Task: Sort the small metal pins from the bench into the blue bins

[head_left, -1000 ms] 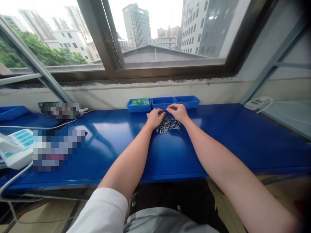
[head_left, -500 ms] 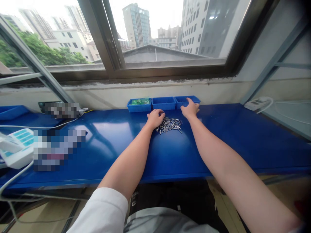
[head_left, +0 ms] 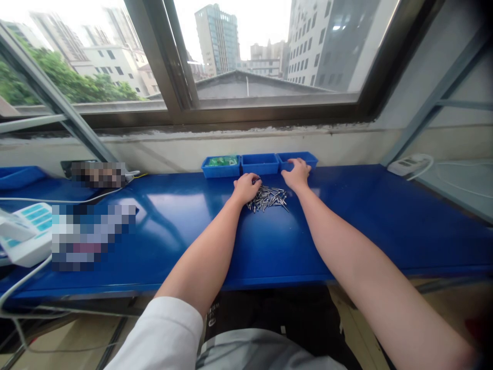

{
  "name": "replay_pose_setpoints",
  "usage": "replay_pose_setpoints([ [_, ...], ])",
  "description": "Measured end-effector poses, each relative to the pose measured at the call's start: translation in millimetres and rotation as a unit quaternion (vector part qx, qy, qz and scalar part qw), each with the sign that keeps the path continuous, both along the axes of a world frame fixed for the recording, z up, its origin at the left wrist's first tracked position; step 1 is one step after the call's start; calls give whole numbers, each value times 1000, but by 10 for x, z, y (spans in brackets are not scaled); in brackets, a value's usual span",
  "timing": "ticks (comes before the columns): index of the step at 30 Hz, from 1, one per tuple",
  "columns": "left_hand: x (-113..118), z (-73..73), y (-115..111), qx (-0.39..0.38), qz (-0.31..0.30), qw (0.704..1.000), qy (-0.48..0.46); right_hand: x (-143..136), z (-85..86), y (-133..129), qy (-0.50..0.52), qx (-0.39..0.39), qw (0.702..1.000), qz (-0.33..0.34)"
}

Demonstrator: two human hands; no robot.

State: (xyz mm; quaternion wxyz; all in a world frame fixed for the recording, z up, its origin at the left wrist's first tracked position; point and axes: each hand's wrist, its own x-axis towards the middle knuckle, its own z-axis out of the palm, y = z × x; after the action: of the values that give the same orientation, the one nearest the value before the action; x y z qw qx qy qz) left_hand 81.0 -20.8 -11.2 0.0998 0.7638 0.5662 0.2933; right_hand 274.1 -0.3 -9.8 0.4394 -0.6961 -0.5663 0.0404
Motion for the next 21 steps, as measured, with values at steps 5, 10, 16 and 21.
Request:
replay_pose_setpoints([
  [5, -1, 5, 1, 0, -4, 1000, 0, -174, 20, -68, -62, 29, 986, 150],
  [10, -8, -13, 17, -3, -9, 1000, 2, -316, 14, -158, -131, -40, 940, 311],
  [16, -5, -17, 23, -7, -9, 1000, 4, -349, 1, -161, -136, -55, 919, 366],
  [21, -3, -17, 20, -7, -8, 1000, 11, -345, -25, -136, -116, -53, 925, 357],
])
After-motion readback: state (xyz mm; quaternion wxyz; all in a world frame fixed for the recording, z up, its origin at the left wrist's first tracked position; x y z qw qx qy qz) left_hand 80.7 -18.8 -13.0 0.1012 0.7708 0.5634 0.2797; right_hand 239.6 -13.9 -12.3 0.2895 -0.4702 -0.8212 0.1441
